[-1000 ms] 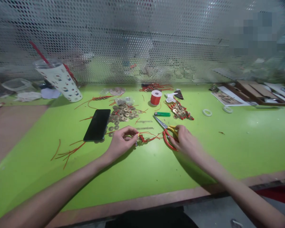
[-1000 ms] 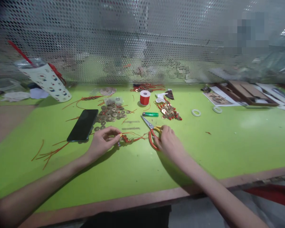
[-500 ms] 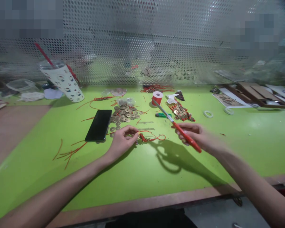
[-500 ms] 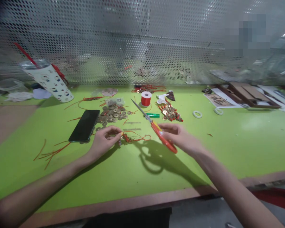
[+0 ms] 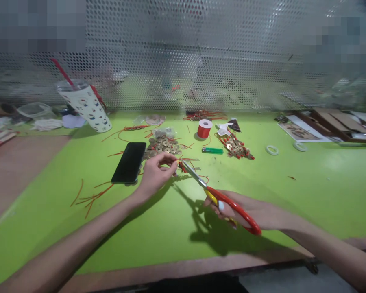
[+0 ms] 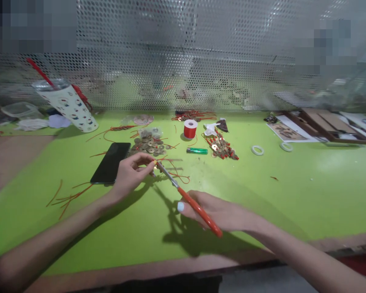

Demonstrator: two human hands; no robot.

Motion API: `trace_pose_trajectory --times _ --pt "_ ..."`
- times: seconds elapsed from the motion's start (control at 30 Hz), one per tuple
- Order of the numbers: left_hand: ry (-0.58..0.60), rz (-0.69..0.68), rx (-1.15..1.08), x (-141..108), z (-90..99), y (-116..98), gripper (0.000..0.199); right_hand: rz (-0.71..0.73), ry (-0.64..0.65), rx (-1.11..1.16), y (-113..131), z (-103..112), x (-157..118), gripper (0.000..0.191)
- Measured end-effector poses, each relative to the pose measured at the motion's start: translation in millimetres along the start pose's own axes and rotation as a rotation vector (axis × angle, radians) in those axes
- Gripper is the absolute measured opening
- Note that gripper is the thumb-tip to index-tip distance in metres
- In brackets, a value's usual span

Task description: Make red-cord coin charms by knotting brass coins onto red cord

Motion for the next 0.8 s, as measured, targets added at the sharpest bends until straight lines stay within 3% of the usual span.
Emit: trace_pose_trajectory --times 0.1,0.37,0.63,0.8 --pt "-0.013 0.006 0.007 0 -0.4 -4 0.020 -0.090 0.064 -0.001 4 -2 3 0.055" --pt "-0.014 -0.018 0.029 -1 0.2 -7 0.018 -0.168 0.004 -0.091 13 3 7 0.068" --pt "0.017 -0.011 0.029 -5 -4.8 -10 0.017 -0.154 0.008 -0.027 8 0 13 0.074" --pt "0.016 -0.010 0.039 -5 -6.0 -9 0.017 -0.082 0.018 0.100 8 -3 21 0.066"
Point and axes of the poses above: each hand's wrist, its own x-axis towards the middle knuckle, its own z-axis out of the back of the hand, y = z × x, the point moved 3 cm from there along x, towards the middle knuckle, and after that the axes turned 7 degrees about -x, right-handed, at the moved point
